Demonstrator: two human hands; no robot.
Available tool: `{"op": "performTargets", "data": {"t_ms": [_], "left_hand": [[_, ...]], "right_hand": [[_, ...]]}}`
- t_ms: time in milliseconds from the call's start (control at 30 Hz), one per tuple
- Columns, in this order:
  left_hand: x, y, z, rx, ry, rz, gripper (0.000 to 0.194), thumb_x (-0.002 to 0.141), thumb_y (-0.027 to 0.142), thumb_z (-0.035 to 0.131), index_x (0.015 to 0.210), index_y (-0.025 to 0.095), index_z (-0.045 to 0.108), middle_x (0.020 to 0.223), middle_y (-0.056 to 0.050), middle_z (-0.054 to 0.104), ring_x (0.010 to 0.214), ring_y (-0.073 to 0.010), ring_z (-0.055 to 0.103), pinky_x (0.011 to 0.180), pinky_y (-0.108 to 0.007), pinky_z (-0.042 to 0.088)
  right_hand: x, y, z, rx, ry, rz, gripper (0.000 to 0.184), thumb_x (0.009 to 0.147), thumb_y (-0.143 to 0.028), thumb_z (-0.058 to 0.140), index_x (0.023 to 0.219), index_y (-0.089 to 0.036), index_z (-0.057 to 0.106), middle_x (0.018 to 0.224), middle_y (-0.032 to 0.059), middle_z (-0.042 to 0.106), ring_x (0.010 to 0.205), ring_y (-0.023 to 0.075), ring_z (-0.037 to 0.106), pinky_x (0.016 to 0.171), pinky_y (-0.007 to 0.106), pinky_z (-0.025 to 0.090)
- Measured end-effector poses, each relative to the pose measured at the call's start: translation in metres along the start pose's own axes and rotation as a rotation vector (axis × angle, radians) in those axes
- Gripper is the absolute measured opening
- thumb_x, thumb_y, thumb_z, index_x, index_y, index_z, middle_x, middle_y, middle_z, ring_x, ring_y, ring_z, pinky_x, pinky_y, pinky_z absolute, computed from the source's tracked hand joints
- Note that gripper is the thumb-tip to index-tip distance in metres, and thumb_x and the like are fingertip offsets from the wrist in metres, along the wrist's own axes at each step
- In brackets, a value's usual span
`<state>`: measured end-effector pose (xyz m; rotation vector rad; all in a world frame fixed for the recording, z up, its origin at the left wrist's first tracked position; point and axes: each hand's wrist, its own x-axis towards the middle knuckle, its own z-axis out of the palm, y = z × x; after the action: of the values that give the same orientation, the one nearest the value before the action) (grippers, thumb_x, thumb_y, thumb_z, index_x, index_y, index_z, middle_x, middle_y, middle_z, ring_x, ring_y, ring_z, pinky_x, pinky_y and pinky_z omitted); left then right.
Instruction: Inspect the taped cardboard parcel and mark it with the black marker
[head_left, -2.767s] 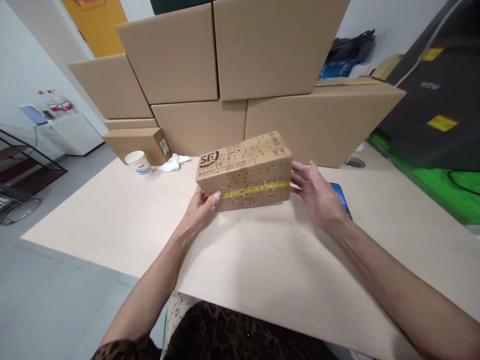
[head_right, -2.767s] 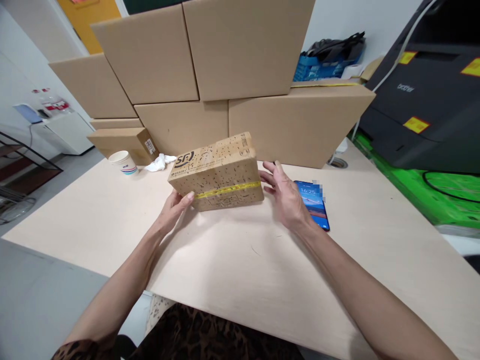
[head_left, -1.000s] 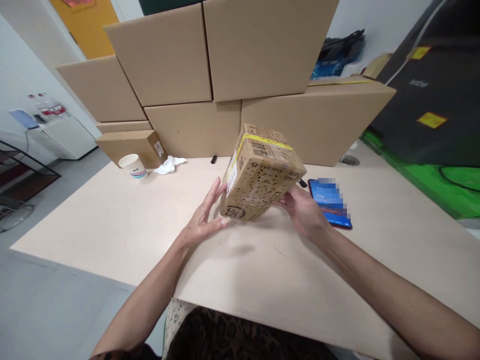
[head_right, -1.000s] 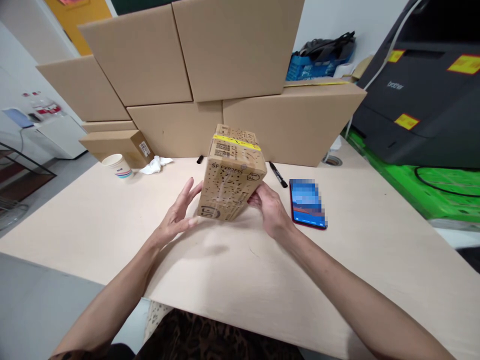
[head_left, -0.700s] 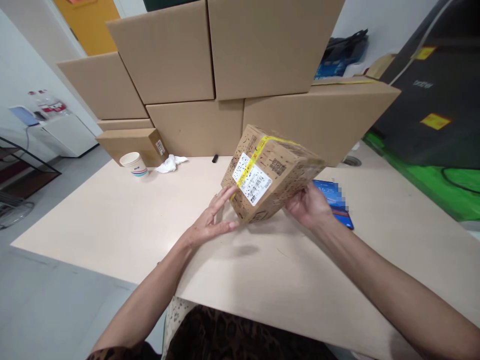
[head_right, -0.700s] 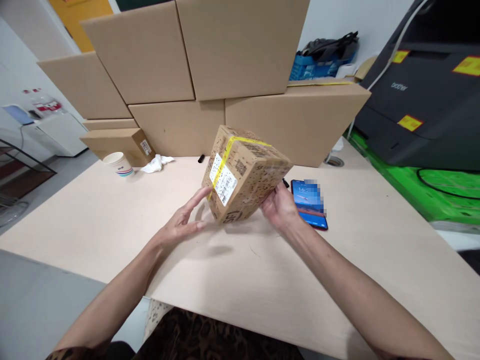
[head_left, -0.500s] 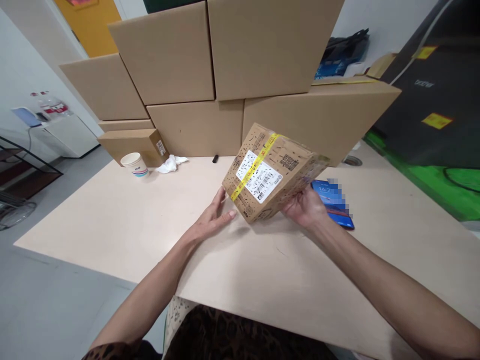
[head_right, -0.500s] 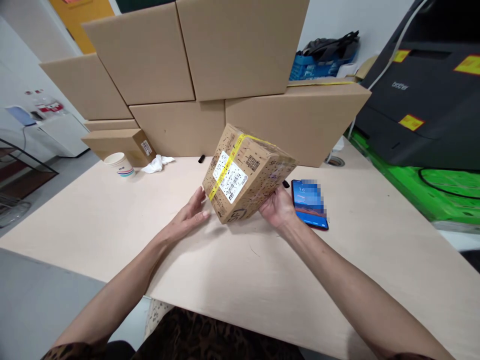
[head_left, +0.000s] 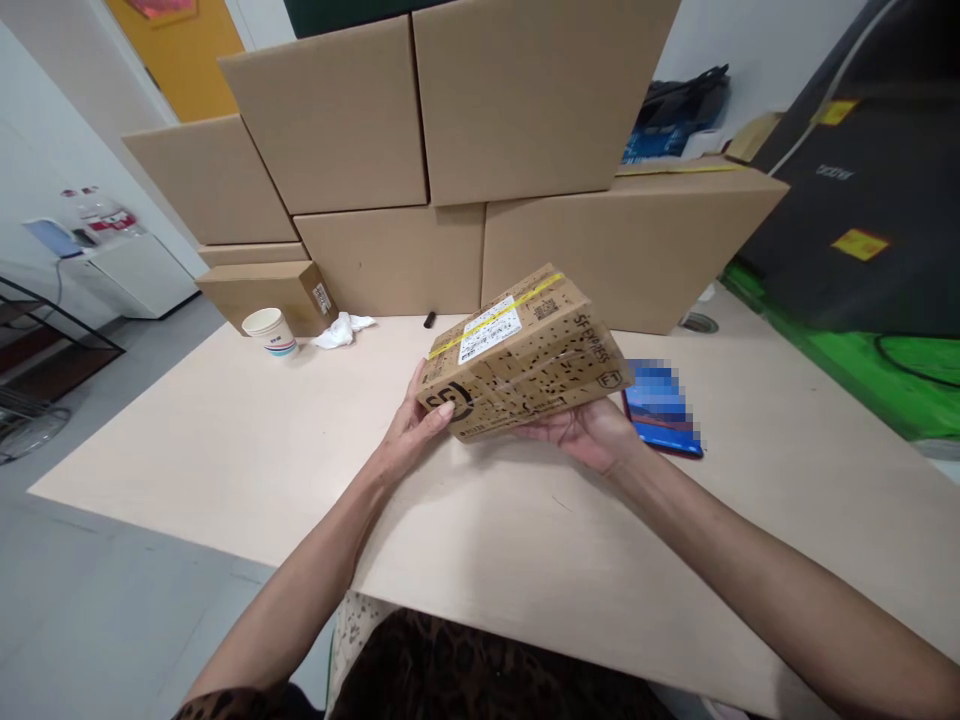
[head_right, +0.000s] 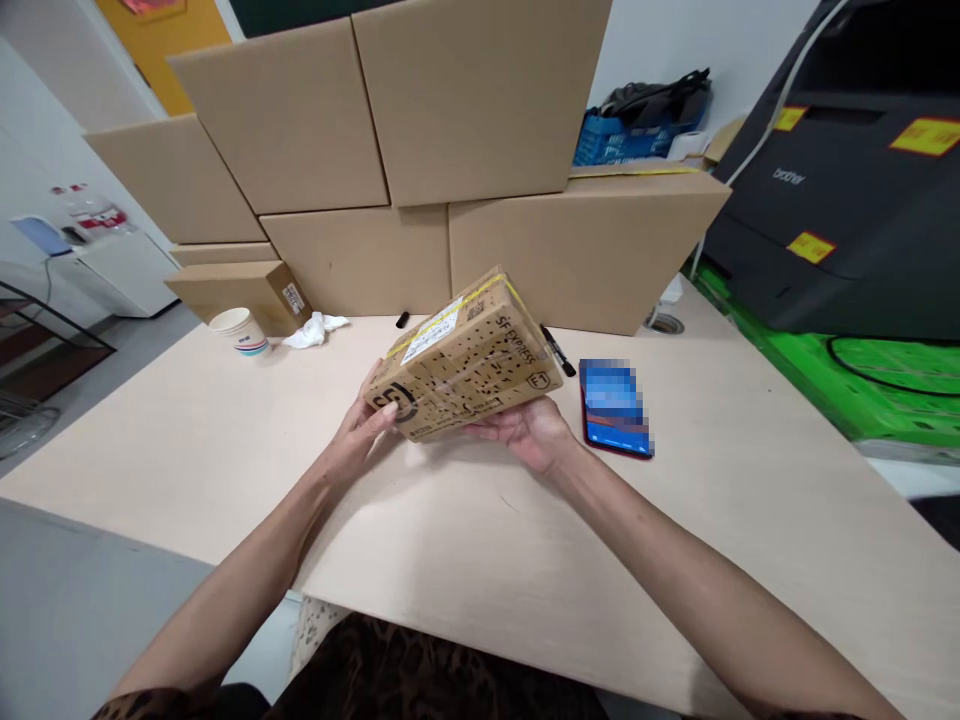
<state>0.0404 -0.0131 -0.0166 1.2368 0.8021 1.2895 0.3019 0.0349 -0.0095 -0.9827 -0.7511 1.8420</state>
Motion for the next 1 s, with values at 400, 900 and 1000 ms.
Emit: {"op": "performTargets", "data": {"t_ms": [400,900,1000], "left_hand": [[0.004,-0.001,-0.004,0.077,0.094,-0.017,0.073,0.087,0.055,0.082,0.150,0.029,0.056,0.135,-0.011,0.066,0.113,-0.0250,0.070,0.097,-0.041,0.060],[0.003,0.000,-0.006,0.159,0.045,0.156,0.072,0.091,0.051,0.078,0.156,0.031,0.053,0.143,-0.012,0.060,0.098,-0.0190,0.066,0.093,-0.039,0.057],[0.002,0.006,-0.012,0.284,0.006,0.289,0.064,0.095,0.054,0.071,0.155,0.035,0.056,0.141,-0.010,0.058,0.100,-0.0201,0.061,0.094,-0.040,0.055]], "right_hand": [[-0.022,0.017,-0.015,-0.370,0.106,-0.544,0.086,0.070,-0.036,0.089,0.146,-0.036,0.048,0.148,0.0071,0.063,0.144,0.0314,0.055,0.123,0.056,0.043],[-0.054,-0.013,-0.021,-0.529,0.173,-0.887,0.065,0.078,-0.040,0.091,0.137,-0.039,0.064,0.131,0.0045,0.068,0.107,0.0225,0.070,0.082,0.036,0.065],[-0.065,-0.011,-0.019,-0.514,0.288,-0.835,0.053,0.079,-0.044,0.090,0.128,-0.035,0.072,0.117,0.0042,0.071,0.083,0.0184,0.068,0.072,0.035,0.063]]}}
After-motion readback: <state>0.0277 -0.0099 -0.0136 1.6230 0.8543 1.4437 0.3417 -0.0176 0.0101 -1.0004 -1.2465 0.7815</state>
